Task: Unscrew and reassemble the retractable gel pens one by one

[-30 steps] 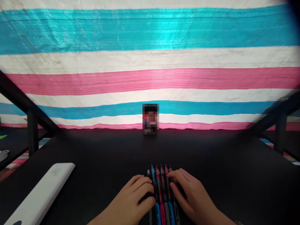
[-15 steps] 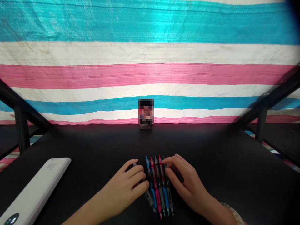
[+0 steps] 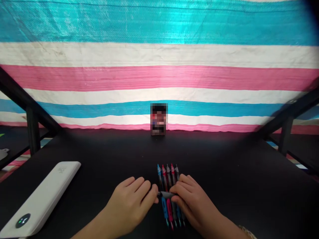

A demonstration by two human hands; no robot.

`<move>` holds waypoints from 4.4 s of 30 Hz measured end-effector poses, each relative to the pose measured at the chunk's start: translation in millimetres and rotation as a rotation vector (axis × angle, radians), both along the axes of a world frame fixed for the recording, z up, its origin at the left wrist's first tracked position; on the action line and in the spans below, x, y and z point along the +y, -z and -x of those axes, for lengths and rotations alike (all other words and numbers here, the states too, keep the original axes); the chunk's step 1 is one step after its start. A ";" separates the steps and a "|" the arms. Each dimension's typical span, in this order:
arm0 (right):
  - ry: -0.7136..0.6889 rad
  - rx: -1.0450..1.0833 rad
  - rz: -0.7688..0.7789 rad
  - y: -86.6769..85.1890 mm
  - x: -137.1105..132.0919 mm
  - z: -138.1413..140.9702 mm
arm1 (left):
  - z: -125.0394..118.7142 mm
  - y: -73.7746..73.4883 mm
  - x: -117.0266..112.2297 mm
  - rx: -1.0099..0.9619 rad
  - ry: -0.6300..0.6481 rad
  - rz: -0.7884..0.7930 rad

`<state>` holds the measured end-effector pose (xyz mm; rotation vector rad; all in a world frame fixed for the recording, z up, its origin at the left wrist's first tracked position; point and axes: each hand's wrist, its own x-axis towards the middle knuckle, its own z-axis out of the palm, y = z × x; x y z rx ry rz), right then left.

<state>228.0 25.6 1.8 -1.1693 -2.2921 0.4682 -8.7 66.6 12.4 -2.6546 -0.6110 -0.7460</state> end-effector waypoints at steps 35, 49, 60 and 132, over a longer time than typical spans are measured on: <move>0.232 0.234 0.068 -2.0 -4.9 -10.1 | 14.0 -4.3 -8.1 -0.548 -0.165 1.175; 0.281 0.492 0.631 -1.3 -7.7 -5.2 | -0.8 12.6 -25.9 -1.002 -0.339 1.357; 0.226 0.668 0.798 -7.5 -3.3 -5.9 | -4.7 3.0 -26.1 -1.076 -0.365 1.351; 0.463 1.095 0.687 2.4 -9.8 -12.6 | -1.7 2.6 -25.0 -1.223 -0.390 1.409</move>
